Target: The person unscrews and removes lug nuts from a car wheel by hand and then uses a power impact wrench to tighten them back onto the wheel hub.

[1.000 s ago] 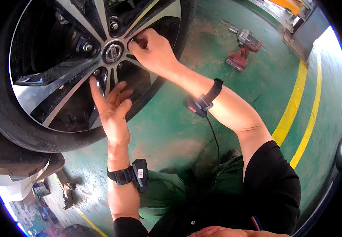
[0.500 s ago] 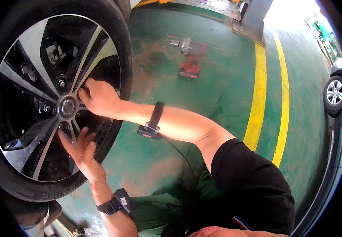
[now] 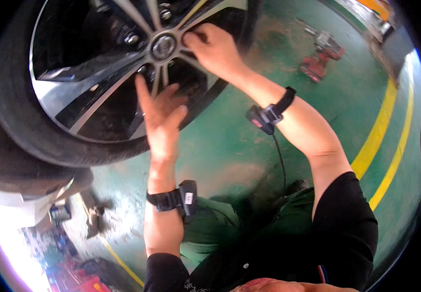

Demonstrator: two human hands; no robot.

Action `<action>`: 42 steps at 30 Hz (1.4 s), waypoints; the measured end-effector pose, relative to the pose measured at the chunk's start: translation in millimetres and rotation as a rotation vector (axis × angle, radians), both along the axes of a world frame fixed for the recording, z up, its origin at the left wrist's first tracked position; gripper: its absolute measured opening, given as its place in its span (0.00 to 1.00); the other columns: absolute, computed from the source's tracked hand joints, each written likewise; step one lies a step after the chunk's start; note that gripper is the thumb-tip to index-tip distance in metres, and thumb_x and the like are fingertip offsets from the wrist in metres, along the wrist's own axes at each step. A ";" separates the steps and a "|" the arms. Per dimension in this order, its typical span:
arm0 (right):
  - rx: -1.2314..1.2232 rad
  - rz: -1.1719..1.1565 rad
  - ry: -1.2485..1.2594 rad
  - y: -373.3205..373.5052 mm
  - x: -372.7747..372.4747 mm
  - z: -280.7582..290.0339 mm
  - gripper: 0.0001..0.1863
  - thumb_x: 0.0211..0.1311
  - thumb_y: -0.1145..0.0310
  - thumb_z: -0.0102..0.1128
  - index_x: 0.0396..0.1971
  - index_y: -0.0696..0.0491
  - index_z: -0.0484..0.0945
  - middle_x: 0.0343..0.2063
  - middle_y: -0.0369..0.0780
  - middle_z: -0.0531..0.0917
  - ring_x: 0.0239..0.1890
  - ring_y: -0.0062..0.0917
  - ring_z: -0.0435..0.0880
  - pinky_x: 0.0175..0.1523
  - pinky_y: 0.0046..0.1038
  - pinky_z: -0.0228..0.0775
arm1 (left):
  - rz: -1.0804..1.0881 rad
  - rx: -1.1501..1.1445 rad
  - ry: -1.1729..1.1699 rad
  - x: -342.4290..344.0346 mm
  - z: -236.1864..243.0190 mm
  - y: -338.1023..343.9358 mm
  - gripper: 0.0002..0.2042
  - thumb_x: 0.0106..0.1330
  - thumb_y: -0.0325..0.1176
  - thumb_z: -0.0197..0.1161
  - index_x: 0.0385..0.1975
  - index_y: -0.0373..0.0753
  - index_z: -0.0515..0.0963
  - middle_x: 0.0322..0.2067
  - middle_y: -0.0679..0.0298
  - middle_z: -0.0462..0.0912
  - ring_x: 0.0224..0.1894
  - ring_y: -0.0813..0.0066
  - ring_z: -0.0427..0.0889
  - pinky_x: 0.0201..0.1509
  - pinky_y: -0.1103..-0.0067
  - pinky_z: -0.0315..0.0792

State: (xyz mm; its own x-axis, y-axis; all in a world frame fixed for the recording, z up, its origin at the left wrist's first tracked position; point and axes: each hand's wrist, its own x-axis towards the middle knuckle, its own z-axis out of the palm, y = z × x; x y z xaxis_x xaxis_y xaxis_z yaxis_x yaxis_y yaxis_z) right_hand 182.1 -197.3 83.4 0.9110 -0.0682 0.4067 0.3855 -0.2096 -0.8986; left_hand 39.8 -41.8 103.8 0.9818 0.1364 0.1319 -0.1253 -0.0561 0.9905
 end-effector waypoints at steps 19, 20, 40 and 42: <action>-0.017 -0.016 -0.041 5.7 -11.2 3.7 0.18 0.65 0.58 0.63 0.34 0.61 0.83 0.31 0.52 0.87 0.37 0.46 0.89 0.44 0.38 0.81 | 0.038 -0.531 0.279 34.3 -28.0 -26.4 0.17 0.80 0.41 0.53 0.58 0.36 0.75 0.44 0.64 0.83 0.40 0.74 0.80 0.43 0.78 0.70; -0.030 -0.022 -0.005 6.5 -8.2 2.6 0.19 0.63 0.57 0.67 0.35 0.62 0.84 0.33 0.50 0.89 0.39 0.41 0.90 0.48 0.35 0.81 | 0.043 -0.616 0.281 40.1 -28.3 -25.9 0.17 0.81 0.42 0.53 0.57 0.37 0.76 0.43 0.65 0.83 0.39 0.74 0.80 0.43 0.78 0.70; 0.130 -0.036 -0.072 12.6 -7.4 -7.7 0.16 0.63 0.61 0.68 0.39 0.62 0.85 0.32 0.49 0.89 0.37 0.37 0.91 0.45 0.32 0.81 | 0.180 -1.236 0.257 75.8 -38.6 -30.6 0.06 0.78 0.37 0.60 0.42 0.42 0.79 0.35 0.69 0.85 0.30 0.82 0.79 0.32 0.84 0.70; 0.148 0.003 -0.089 10.2 -5.7 -7.7 0.17 0.63 0.60 0.67 0.39 0.61 0.85 0.31 0.49 0.89 0.36 0.38 0.91 0.43 0.32 0.81 | 0.232 -1.206 0.256 73.5 -35.0 -37.0 0.06 0.77 0.37 0.61 0.43 0.42 0.78 0.36 0.70 0.83 0.30 0.83 0.78 0.31 0.85 0.69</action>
State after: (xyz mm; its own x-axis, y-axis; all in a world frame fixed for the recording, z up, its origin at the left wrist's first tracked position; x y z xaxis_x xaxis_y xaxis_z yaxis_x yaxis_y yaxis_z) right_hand 176.4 -187.1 75.7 0.8723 -0.1307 0.4711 0.4649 -0.0766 -0.8821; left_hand 113.3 -78.8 68.9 0.8977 0.2102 -0.3873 -0.0308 0.9067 0.4206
